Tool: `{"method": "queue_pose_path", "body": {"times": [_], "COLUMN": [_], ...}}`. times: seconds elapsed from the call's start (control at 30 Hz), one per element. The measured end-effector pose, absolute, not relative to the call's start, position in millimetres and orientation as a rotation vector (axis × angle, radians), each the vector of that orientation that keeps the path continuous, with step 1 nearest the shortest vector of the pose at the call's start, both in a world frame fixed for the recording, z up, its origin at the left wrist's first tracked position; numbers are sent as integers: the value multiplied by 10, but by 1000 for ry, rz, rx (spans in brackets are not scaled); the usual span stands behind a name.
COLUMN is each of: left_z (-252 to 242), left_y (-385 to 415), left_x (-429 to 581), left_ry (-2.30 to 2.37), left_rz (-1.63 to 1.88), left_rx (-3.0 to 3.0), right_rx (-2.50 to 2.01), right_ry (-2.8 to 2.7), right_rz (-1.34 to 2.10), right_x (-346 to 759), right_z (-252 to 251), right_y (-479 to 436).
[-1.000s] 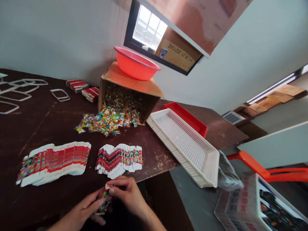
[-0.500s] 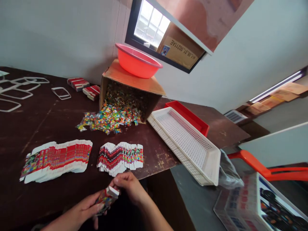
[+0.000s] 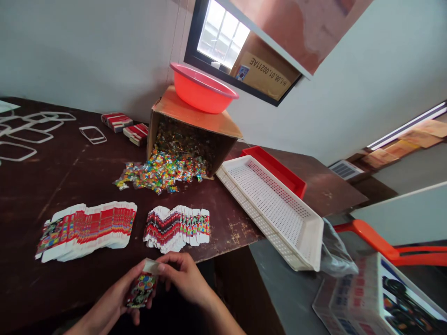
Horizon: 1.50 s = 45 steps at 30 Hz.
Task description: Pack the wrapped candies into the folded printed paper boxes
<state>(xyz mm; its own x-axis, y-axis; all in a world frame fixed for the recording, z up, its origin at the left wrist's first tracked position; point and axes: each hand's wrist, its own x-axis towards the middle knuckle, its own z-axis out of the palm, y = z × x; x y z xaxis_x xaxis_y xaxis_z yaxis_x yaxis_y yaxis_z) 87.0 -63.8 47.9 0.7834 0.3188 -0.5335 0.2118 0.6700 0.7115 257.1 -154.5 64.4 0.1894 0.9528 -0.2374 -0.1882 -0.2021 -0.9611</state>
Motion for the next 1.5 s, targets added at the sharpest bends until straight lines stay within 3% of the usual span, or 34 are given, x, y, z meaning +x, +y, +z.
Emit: {"method": "queue_pose_path", "body": {"times": [0.23, 0.43, 0.6, 1.03, 1.27, 1.5], "left_z": [520, 330, 357, 477, 451, 328], "left_y": [-604, -566, -560, -550, -530, -481], "left_x": [881, 840, 818, 810, 847, 837], "left_ry": [672, 823, 749, 716, 757, 798], "left_rz": [70, 161, 124, 102, 121, 160], "left_rx": [1016, 1037, 955, 861, 929, 1005], "right_rx": [-1090, -1511, -1519, -1470, -1407, -1472], "right_ry": [-630, -1177, -1222, -1193, -1018, -1278], "right_rz": [1587, 831, 710, 708, 936, 849], "right_x": [2544, 2369, 2370, 2393, 2454, 2412], "right_z": [616, 676, 670, 735, 725, 806], "right_y": [-1530, -1505, -1516, -1495, -1479, -1472]}}
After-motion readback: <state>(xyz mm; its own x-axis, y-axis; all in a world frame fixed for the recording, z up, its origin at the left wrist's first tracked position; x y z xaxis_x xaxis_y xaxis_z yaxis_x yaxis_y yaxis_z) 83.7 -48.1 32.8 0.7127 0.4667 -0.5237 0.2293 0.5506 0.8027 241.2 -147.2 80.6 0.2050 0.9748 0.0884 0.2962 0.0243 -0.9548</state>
